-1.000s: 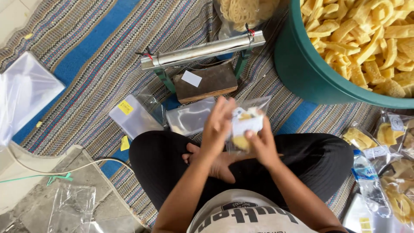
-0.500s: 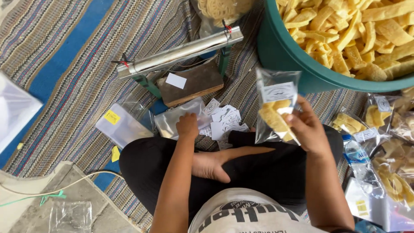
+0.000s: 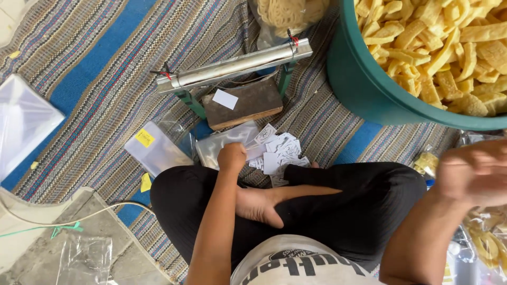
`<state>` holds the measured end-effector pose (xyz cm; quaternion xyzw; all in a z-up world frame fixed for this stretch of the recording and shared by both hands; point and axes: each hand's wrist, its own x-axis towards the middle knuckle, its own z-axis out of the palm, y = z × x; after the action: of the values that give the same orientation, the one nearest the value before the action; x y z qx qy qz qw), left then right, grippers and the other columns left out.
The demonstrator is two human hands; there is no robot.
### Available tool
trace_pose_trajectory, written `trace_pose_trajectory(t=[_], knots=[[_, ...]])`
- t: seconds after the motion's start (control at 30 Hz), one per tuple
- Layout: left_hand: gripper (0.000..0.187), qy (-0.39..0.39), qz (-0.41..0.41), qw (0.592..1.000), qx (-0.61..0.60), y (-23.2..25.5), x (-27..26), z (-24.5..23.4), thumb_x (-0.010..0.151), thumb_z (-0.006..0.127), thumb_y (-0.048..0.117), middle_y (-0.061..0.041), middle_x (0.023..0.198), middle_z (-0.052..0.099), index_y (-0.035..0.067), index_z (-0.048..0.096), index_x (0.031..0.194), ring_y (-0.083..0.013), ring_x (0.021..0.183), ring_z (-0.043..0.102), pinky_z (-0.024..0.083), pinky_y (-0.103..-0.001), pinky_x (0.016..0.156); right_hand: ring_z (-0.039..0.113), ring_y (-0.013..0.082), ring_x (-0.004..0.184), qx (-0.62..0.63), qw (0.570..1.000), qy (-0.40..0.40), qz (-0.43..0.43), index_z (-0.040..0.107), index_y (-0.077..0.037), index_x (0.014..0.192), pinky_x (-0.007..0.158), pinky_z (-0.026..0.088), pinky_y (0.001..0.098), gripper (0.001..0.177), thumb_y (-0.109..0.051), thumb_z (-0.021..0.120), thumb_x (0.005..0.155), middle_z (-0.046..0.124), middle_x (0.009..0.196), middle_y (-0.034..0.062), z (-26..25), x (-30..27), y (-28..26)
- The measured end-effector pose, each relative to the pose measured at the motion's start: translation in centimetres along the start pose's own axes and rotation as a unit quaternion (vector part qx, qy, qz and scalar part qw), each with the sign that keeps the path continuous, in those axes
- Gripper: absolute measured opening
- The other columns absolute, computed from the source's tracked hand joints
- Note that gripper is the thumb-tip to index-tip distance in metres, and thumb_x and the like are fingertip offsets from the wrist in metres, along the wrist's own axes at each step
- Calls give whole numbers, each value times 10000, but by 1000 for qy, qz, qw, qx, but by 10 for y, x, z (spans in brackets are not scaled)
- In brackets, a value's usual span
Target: Packaging snacks into small plastic bags and sealing them with a manual heat sealer
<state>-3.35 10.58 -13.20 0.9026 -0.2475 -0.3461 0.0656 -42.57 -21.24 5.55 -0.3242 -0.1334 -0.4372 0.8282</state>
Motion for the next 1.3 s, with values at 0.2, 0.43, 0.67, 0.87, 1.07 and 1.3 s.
trace_pose_trajectory(t=[0.2, 0.43, 0.67, 0.87, 1.07, 1.3], knots=[[168, 115, 42, 989, -85, -13, -4, -3, 902, 583, 176, 8, 828, 736, 193, 721, 808, -263, 802, 672, 492, -471, 591, 778, 330, 950, -38, 991, -22, 128, 492, -48, 1577, 810, 671, 383, 639, -506, 482, 1131, 732, 1202, 283, 50, -3, 120], [142, 142, 118, 979, -82, 21, -74, -52, 885, 630, 233, -110, 804, 747, 180, 760, 901, -395, 847, 741, 617, -507, 774, 724, 358, 1044, -449, 828, -4, 336, 535, -8, 1442, 798, 616, 430, 612, -161, 704, 874, 729, 1172, 263, 71, -1, 181], [182, -62, 274, 897, -342, 50, -155, -94, 834, 717, 133, -177, 931, 791, 68, 774, 994, -293, 924, 753, 592, -439, 836, 732, 389, 937, -604, 725, -189, 272, 620, -69, 1409, 881, 536, 506, 755, -162, 902, 715, 787, 960, 152, 103, 13, 212], [304, -55, 355, 823, -441, 75, -156, -67, 1010, 644, 169, -200, 1162, 754, 30, 699, 1275, -333, 1124, 694, 585, -433, 887, 762, 310, 734, -591, 727, -206, 283, 721, -103, 1285, 677, 577, 397, 508, -52, 812, 788, 804, 807, 91, 117, 13, 204], [165, 27, 268, 810, -521, 99, -152, -60, 806, 881, 126, -69, 820, 775, 91, 792, 940, -110, 756, 714, 594, -229, 658, 730, 240, 688, -623, 718, -221, 219, 825, -203, 1014, 608, 575, 338, 215, -91, 799, 832, 758, 834, 28, 119, 22, 180], [247, 316, 584, 738, -119, 104, -171, -67, 866, 809, 246, 9, 952, 752, 209, 752, 1103, -242, 1216, 630, 325, -506, 1215, 756, 305, 750, -634, 693, -261, 224, 798, -196, 834, 684, 596, 403, 155, -47, 765, 807, 779, 832, 29, 114, 35, 153]])
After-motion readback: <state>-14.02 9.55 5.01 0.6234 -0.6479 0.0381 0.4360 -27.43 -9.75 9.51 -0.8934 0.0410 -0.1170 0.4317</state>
